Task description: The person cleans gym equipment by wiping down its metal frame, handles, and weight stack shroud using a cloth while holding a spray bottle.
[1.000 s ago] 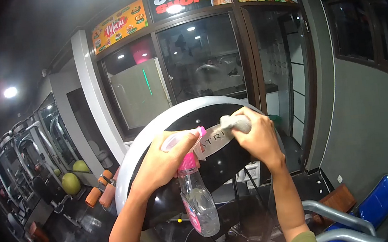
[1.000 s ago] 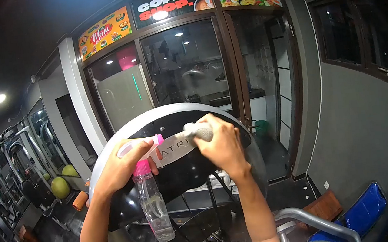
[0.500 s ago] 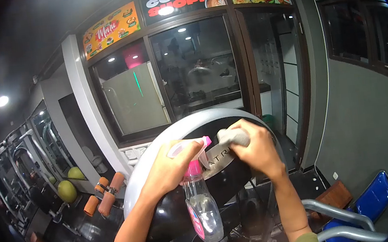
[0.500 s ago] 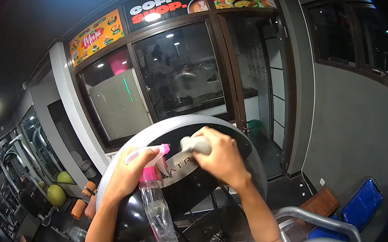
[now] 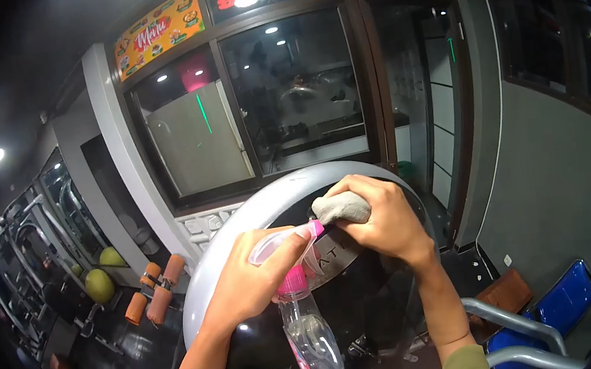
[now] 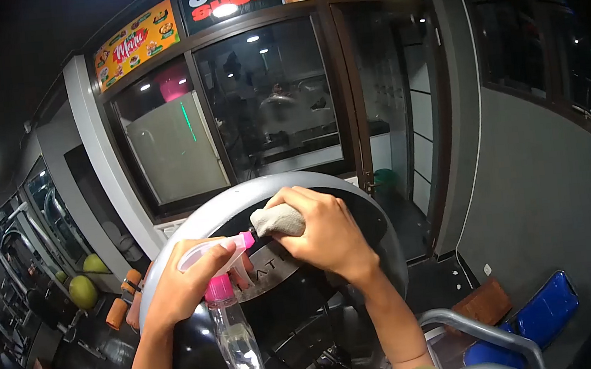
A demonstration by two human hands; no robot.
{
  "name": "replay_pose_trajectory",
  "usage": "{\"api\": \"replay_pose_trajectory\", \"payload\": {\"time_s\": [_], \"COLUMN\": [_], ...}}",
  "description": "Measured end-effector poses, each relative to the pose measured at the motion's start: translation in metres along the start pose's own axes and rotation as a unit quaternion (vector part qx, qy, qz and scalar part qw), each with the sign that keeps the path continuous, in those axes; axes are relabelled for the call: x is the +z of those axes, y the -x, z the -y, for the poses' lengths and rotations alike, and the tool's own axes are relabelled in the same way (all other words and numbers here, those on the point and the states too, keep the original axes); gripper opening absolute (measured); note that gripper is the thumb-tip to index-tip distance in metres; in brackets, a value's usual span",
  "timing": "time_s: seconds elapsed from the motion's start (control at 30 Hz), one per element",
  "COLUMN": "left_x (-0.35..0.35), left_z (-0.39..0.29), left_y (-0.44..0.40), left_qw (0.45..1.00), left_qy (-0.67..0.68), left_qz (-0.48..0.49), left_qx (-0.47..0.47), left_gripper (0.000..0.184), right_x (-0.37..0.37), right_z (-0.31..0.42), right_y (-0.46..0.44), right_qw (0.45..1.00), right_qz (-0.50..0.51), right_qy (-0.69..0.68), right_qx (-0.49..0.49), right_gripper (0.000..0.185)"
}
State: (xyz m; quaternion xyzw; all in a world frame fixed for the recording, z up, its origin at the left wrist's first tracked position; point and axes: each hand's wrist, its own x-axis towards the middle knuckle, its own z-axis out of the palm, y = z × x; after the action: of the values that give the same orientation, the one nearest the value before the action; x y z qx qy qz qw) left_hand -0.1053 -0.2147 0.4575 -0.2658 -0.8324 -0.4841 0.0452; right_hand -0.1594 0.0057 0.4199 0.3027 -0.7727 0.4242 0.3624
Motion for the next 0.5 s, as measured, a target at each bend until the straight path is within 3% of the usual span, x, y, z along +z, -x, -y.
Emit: {"api": "replay_pose_trajectory", "payload": {"time_s": [0.07, 0.1, 0.2, 0.27, 0.4, 0.5], "left_x": [0.001, 0.001, 0.002, 0.003, 0.005, 0.005], "left_z": [0.001, 0.002, 0.0, -0.002, -0.006, -0.005], "left_y": [-0.002, -0.003, -0.006, -0.007, -0.009, -0.009], "left_qw": [1.0, 1.0, 0.999, 0.997, 0.996, 0.996], "left_qy": [0.005, 0.006, 0.042, 0.063, 0.068, 0.067], "left_qz": [-0.008, -0.012, -0.024, -0.031, -0.049, -0.058], "left_qx": [0.001, 0.004, 0.002, -0.011, -0.031, -0.025], "left_gripper": [0.046, 0.046, 0.045, 0.045, 0.044, 0.044], "right_x": [-0.011, -0.019, -0.027, -0.02, 0.005, -0.011], "right_z": [-0.009, -0.011, -0.027, -0.023, -0.007, -0.015], "right_y": [-0.003, -0.005, -0.013, -0.021, -0.027, -0.029], "right_qw": [0.998, 0.995, 0.993, 0.995, 0.997, 0.997], "right_qz": [0.032, 0.042, -0.015, -0.005, 0.028, 0.069], "right_qy": [-0.045, -0.025, 0.045, 0.045, 0.004, -0.016], "right_qx": [0.026, 0.089, 0.107, 0.084, -0.066, -0.026], "right_gripper": [0.025, 0.025, 0.024, 0.024, 0.03, 0.026]}}
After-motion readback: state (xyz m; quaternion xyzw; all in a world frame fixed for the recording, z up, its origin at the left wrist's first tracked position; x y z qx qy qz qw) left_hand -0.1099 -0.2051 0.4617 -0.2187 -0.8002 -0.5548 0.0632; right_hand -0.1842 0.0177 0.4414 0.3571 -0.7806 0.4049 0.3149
